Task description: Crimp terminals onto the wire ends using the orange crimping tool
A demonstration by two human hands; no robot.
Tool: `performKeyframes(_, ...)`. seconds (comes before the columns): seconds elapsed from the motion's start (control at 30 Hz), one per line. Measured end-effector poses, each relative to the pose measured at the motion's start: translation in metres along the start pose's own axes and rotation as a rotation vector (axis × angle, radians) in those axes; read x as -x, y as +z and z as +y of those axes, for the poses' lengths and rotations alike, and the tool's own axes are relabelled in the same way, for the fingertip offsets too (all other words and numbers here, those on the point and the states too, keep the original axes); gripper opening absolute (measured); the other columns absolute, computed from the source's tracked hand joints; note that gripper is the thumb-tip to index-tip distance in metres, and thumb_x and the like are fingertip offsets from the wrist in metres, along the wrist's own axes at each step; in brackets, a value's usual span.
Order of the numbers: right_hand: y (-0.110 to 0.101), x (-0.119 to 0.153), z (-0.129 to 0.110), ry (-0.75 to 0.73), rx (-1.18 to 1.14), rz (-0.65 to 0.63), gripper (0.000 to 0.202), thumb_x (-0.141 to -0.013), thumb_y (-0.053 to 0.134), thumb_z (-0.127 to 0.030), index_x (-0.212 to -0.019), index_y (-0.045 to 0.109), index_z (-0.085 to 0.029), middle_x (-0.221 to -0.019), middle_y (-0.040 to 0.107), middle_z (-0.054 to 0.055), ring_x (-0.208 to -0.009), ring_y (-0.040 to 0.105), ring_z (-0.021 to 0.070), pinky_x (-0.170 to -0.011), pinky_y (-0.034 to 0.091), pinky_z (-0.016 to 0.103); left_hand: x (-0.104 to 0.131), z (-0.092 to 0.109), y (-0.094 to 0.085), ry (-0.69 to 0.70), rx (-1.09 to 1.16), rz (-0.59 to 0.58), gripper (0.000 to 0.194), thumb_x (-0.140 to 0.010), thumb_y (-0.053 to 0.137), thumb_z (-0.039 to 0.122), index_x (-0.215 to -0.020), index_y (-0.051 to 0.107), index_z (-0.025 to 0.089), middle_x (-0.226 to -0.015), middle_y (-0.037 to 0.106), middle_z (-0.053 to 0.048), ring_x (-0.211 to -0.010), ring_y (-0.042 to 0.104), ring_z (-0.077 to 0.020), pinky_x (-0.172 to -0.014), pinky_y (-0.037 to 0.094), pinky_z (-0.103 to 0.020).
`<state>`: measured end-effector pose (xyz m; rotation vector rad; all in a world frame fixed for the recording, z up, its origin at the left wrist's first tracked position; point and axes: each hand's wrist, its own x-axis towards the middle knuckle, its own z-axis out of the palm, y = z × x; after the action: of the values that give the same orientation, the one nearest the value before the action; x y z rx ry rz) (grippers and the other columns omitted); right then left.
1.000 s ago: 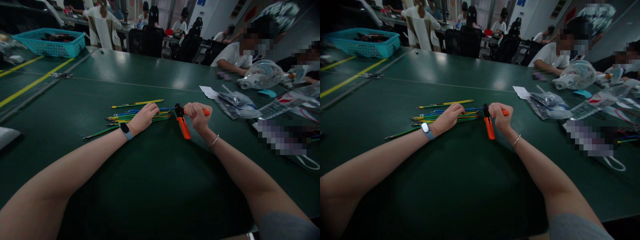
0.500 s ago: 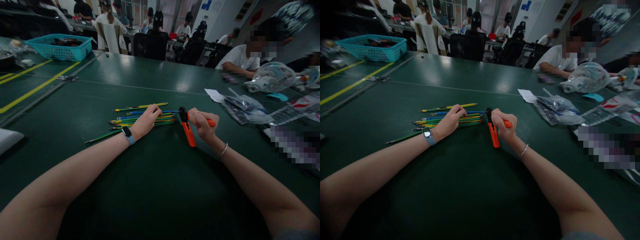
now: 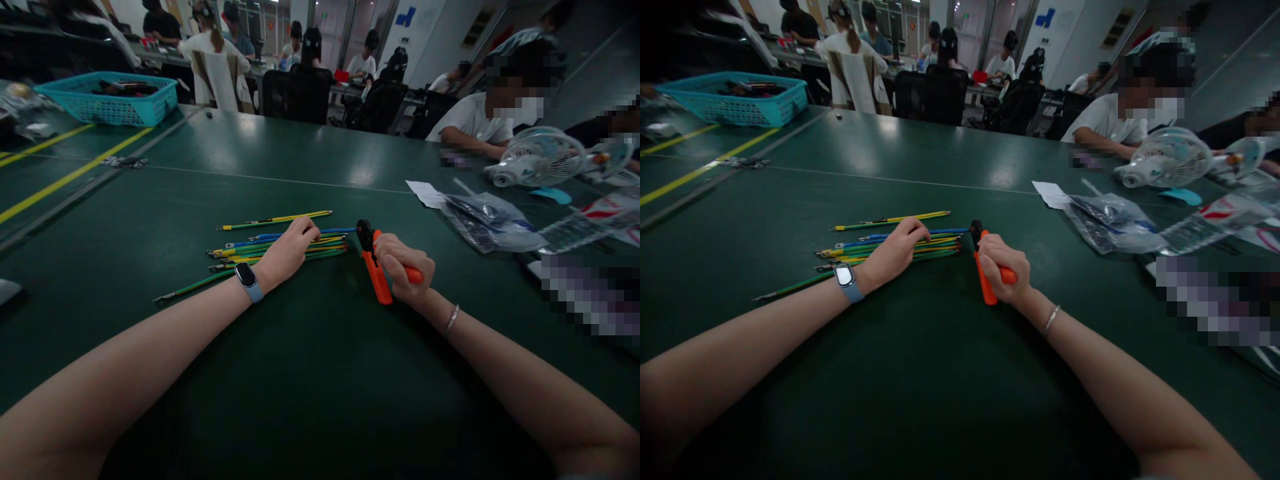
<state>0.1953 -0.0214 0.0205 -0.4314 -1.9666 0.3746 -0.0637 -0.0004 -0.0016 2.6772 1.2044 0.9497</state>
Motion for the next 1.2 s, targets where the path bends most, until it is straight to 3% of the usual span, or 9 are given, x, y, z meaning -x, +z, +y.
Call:
performKeyframes(0.17, 0.005, -0.026, 0.003, 0.269, -0.120, 0.153, 0.049, -0.093, 0.055, -0.031, -0.049, 0.035, -0.022, -0.049, 0.034, -0.004, -0.046, 0.032, 0.0091, -0.050, 0.029, 0.032, -0.001, 0.004, -0.002, 0.014, -0.096, -0.021, 0.032, -0.091, 0.038, -0.005, -0.104, 0.062, 0.012, -0.112, 0.057, -0.011, -0.104, 0.056, -0.0217, -0.096, 0.055, -0.039)
performKeyframes(0.33, 0.009, -0.046, 0.009, 0.343, -0.335, 0.283, 0.057, -0.086, 0.065, -0.037, -0.042, 0.033, -0.022, -0.040, 0.028, -0.006, -0.038, 0.028, 0.0068, -0.046, 0.023, 0.031, 0.000, 0.009, -0.005, -0.018, -0.210, -0.012, 0.034, -0.090, 0.039, -0.006, -0.105, 0.064, 0.011, -0.111, 0.059, -0.012, -0.103, 0.056, -0.0229, -0.094, 0.055, -0.040)
performKeyframes(0.5, 0.004, -0.045, 0.013, 0.377, -0.345, 0.431, 0.058, -0.085, 0.066, -0.037, -0.040, 0.032, -0.022, -0.037, 0.028, -0.007, -0.036, 0.029, 0.0060, -0.046, 0.023, 0.031, 0.000, 0.010, -0.006, -0.076, -0.257, 0.006, 0.034, -0.090, 0.037, -0.006, -0.100, 0.065, 0.012, -0.107, 0.058, -0.011, -0.097, 0.055, -0.0227, -0.088, 0.054, -0.038)
performKeyframes(0.9, 0.008, -0.037, 0.007, 0.301, -0.296, 0.309, 0.058, -0.087, 0.065, -0.040, -0.044, 0.032, -0.022, -0.042, 0.029, -0.006, -0.040, 0.028, 0.0068, -0.046, 0.022, 0.031, 0.002, 0.001, 0.005, -0.324, -0.313, 0.052, 0.029, -0.090, 0.039, 0.004, -0.102, 0.062, 0.018, -0.109, 0.057, -0.014, -0.099, 0.054, -0.0297, -0.082, 0.051, -0.050)
performKeyframes(1.2, 0.009, -0.038, 0.008, 0.285, -0.309, 0.310, 0.056, -0.088, 0.064, -0.036, -0.044, 0.032, -0.021, -0.042, 0.028, -0.006, -0.040, 0.028, 0.0064, -0.046, 0.021, 0.031, -0.006, 0.009, 0.000, -0.370, -0.375, -0.086, 0.032, -0.098, 0.031, 0.012, -0.113, 0.059, 0.013, -0.111, 0.063, -0.015, -0.102, 0.057, -0.0297, -0.090, 0.046, -0.050)
